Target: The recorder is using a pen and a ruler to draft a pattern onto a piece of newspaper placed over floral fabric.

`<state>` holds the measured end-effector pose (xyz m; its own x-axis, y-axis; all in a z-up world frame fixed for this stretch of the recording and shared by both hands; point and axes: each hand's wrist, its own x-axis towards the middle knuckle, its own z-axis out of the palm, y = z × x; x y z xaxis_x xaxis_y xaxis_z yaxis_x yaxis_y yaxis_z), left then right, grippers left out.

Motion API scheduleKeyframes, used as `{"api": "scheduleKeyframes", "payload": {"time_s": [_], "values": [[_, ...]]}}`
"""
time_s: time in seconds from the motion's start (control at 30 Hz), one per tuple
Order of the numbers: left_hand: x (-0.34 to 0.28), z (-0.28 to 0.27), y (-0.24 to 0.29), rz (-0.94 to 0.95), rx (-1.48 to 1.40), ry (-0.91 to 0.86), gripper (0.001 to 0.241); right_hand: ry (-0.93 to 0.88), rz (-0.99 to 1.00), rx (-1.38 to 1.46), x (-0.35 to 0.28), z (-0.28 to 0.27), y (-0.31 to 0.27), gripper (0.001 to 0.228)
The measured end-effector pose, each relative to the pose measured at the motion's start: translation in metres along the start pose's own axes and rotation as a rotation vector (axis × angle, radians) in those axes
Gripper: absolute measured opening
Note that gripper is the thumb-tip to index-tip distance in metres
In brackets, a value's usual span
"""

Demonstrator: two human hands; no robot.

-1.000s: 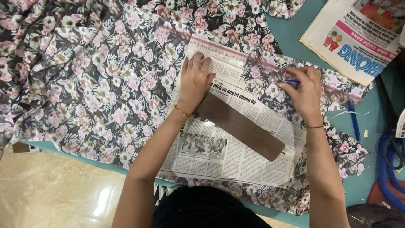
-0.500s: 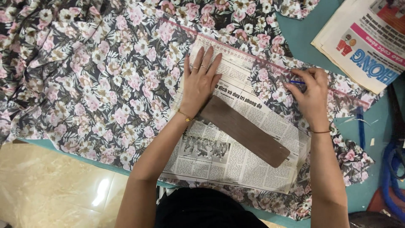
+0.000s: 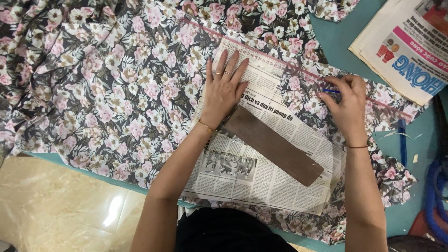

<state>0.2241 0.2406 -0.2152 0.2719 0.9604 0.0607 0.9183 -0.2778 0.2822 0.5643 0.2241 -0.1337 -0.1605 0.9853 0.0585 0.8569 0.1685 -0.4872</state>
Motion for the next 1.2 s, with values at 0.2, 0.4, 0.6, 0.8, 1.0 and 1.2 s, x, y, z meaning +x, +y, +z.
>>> {"api": "scheduleKeyframes", "payload": {"time_s": [0.2, 0.4, 0.6, 0.8, 1.0, 1.2], "values": [[-0.001, -0.002, 0.002, 0.001, -0.047, 0.042, 0.060, -0.005, -0.007, 0.010, 0.001, -0.001, 0.002, 0.038], [0.000, -0.005, 0.000, 0.036, -0.021, 0.075, 0.057, -0.015, -0.025, -0.001, 0.002, -0.004, -0.002, 0.042], [0.001, -0.005, 0.000, 0.031, -0.009, 0.045, 0.057, -0.017, -0.025, -0.007, 0.003, -0.004, -0.002, 0.040], [0.001, -0.007, 0.001, 0.024, 0.006, 0.022, 0.057, -0.026, -0.014, -0.020, 0.004, -0.004, -0.003, 0.040], [0.002, 0.014, -0.005, 0.064, 0.004, 0.113, 0.061, 0.017, -0.056, 0.040, 0.015, 0.000, -0.011, 0.022], [0.019, -0.007, 0.004, 0.031, 0.027, -0.079, 0.063, 0.056, 0.028, 0.381, 0.074, 0.033, -0.044, 0.019]]}}
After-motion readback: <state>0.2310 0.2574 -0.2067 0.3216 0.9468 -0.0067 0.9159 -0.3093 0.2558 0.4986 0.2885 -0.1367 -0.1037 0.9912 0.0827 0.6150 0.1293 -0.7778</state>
